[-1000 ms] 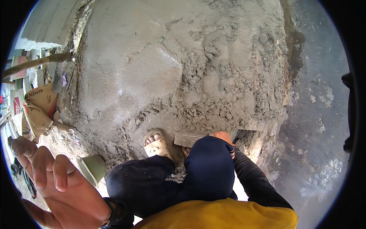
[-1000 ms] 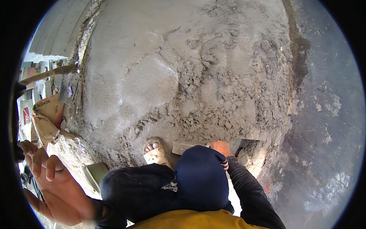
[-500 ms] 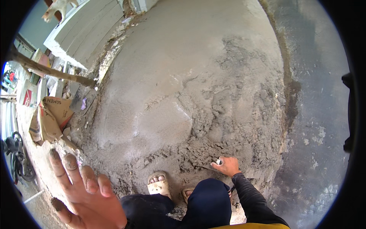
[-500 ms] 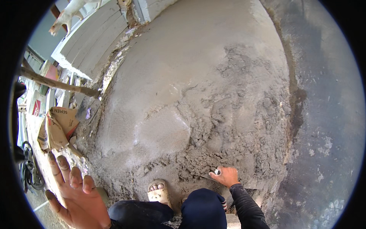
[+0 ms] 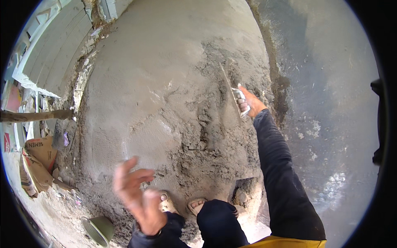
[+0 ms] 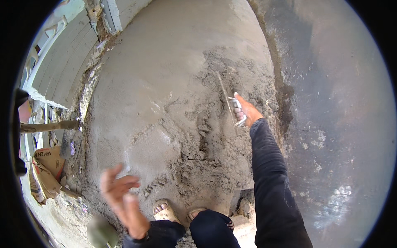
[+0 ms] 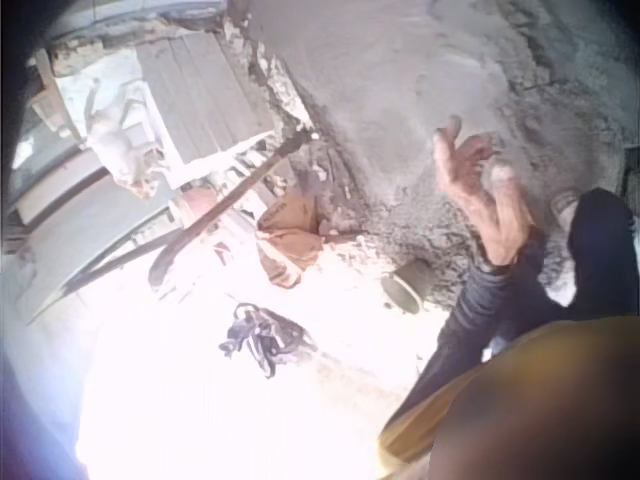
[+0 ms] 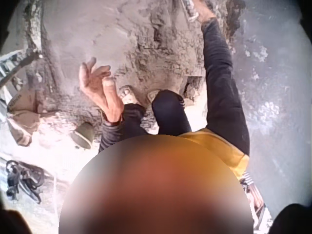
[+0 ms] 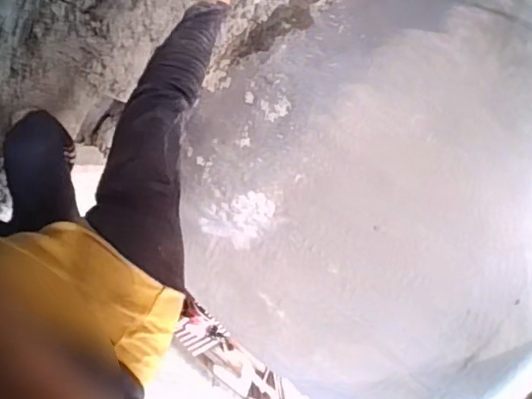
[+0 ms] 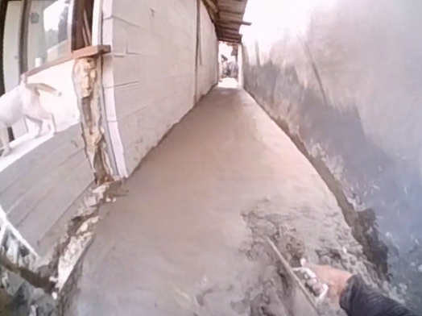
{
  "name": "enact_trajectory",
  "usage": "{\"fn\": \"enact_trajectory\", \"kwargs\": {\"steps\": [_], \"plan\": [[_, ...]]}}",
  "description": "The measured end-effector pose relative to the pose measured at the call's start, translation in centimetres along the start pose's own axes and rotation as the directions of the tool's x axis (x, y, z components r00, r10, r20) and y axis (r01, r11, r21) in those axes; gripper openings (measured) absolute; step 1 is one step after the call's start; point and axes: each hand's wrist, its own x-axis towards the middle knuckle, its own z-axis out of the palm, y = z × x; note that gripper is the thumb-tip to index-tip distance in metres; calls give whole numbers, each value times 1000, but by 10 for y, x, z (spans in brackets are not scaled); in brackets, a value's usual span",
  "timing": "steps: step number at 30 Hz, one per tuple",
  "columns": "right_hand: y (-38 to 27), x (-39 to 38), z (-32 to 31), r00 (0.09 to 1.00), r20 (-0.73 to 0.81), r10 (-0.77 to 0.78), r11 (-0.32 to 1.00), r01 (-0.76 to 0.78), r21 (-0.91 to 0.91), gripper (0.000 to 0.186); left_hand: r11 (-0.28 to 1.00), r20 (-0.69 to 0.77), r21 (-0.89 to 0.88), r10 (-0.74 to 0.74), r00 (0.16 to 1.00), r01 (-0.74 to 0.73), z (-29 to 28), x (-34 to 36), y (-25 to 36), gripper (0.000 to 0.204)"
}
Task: The person smooths a wet concrete floor using a trowel, repeatedly leveling and finishing the surface. They occasionally pour water from a bucket onto the concrete to aid smoothing.
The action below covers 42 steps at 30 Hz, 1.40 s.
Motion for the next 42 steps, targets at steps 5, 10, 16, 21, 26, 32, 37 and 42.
{"fn": "enact_trajectory", "kwargs": {"steps": [5, 10, 16, 21, 26, 32, 37, 42], "plan": [[37, -84, 88, 974, -133, 184, 970, -201, -135, 40, 816, 688, 564, -381, 618, -126, 8, -61, -33, 54], [142, -218, 74, 920, -390, -42, 562, -301, -771, 72, 759, 774, 633, -611, 169, -152, -53, -142, 35, 46], [337, -310, -53, 534, -760, 371, 721, -682, -127, 62, 699, 571, 712, -634, 521, 70, -155, -133, 101, 67], [488, -246, -53, 157, -783, 602, 781, -321, 536, 34, 665, 560, 731, -713, 421, 154, -179, -121, 80, 85], [506, -90, 0, 282, -890, 358, 932, -170, 321, 66, 678, 611, 732, -694, 381, 61, -176, -107, 55, 83], [425, -34, 27, 564, -792, 236, 972, -124, 200, 85, 648, 590, 760, -722, 361, 54, -171, -96, 53, 83], [386, -27, 35, 687, -677, 263, 944, -39, 327, 60, 638, 592, 768, -740, 319, 55, -156, -94, 55, 85], [318, -5, 53, 797, -532, 286, 869, 18, 494, 38, 643, 603, 765, -731, 319, 30, -149, -96, 56, 77]]}}
